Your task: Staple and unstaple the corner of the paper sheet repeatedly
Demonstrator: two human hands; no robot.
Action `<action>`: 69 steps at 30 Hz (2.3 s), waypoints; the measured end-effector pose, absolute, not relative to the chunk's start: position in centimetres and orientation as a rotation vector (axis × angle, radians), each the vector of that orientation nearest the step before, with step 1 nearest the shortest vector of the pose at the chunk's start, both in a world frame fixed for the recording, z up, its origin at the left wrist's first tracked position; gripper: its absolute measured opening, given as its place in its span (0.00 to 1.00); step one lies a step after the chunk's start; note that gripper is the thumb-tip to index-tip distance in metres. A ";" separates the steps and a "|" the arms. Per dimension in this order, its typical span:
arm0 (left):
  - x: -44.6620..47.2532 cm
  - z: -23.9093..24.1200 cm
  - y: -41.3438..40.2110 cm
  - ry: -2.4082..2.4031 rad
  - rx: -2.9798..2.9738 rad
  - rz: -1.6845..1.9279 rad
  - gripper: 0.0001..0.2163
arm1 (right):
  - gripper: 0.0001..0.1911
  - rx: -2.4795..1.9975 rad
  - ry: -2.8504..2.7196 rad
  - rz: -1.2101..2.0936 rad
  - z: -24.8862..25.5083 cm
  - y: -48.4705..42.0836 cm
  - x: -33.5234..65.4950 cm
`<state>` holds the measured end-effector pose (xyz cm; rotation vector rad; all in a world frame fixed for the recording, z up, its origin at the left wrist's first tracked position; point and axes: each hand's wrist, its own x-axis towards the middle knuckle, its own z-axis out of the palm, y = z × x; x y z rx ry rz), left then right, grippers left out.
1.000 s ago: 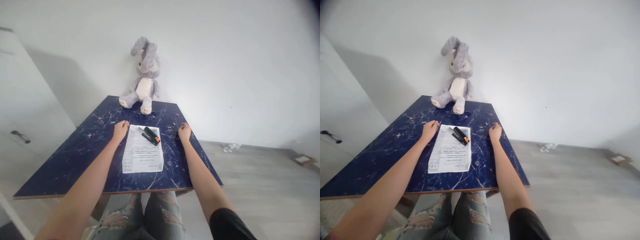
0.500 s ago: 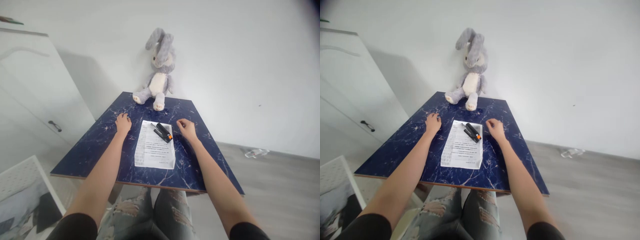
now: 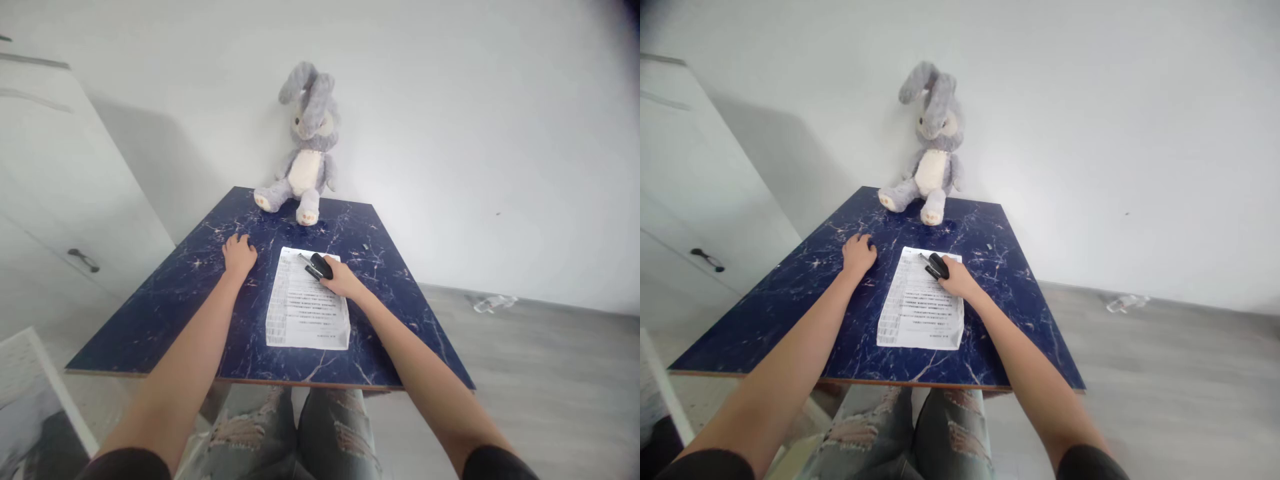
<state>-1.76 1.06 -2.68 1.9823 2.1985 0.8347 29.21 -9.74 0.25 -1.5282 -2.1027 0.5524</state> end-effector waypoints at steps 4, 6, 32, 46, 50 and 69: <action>-1.3 -2.6 0.9 2.246 1.998 0.795 0.22 | 0.21 -1.628 -2.061 0.513 0.0 -11.7 34.3; -1.3 -2.7 0.8 2.235 2.016 0.832 0.23 | 0.23 -1.689 -2.007 0.483 -0.1 -12.6 37.2; 5.7 -1.6 -2.2 0.948 2.133 1.210 0.11 | 0.16 -1.508 -2.087 0.503 -0.3 -10.4 36.3; 6.5 -1.4 -2.9 0.853 2.309 1.060 0.13 | 0.17 -1.279 -2.082 0.510 -1.1 -9.2 33.2; 6.6 -1.0 -3.4 0.893 2.160 1.082 0.15 | 0.16 -1.239 -2.129 0.507 -1.0 -9.4 32.9; 6.4 -1.4 -2.9 0.898 2.103 0.969 0.10 | 0.13 -1.198 -2.128 0.524 -0.9 -10.1 32.0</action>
